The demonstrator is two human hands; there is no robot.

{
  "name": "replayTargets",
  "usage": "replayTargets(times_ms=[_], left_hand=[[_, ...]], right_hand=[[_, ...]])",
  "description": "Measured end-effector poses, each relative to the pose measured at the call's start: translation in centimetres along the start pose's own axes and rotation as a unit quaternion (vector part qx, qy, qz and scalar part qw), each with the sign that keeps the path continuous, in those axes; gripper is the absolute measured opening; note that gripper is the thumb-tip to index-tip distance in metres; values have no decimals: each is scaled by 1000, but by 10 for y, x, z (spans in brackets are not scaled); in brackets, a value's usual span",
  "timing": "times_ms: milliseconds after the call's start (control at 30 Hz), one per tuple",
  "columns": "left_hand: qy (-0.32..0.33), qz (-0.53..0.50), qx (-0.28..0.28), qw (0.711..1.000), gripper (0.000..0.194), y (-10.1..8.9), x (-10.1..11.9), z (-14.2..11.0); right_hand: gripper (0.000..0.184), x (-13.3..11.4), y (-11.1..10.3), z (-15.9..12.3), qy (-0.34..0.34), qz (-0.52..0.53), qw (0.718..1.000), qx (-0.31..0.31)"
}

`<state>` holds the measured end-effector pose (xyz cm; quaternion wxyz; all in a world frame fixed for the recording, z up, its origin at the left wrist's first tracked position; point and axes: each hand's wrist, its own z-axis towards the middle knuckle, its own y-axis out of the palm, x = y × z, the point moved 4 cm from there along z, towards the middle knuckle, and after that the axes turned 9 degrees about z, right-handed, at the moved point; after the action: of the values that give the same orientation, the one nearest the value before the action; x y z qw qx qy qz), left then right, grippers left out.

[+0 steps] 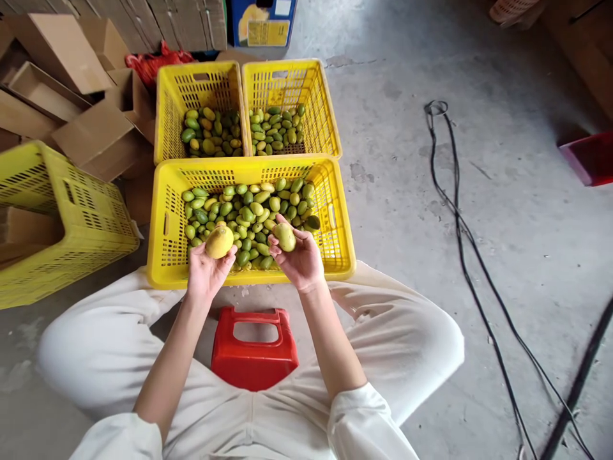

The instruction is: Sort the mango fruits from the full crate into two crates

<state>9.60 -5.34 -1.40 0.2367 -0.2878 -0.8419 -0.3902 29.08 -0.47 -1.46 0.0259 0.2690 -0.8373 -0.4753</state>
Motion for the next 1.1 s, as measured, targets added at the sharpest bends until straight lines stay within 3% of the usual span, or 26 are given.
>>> replayTargets(times_ms=[133,267,400,600,767,1000,1100], left_hand=[[21,-30,11,999,32,2,-1,4],[13,-55,61,997,27,4,-3,5],[-14,-82,54,995,36,22,-2,-4],[-83,-110,55,989,52,45,0,-19],[-84,-115,45,989,45,49,3,-23],[-71,-141,67,985,47,54,4,-18],[-56,-116,69,989,36,50,2,-11]], right_hand=[[5,-1,4,1,-26,2,1000,2],[22,-3,9,1,-35,36,997,52],[31,-5,20,-5,-43,95,992,76],[45,-2,21,-4,-8,88,995,37],[25,-2,15,1,-10,67,998,3],[25,-4,17,0,-53,37,998,-12],[20,-3,17,1,-48,32,998,-17]])
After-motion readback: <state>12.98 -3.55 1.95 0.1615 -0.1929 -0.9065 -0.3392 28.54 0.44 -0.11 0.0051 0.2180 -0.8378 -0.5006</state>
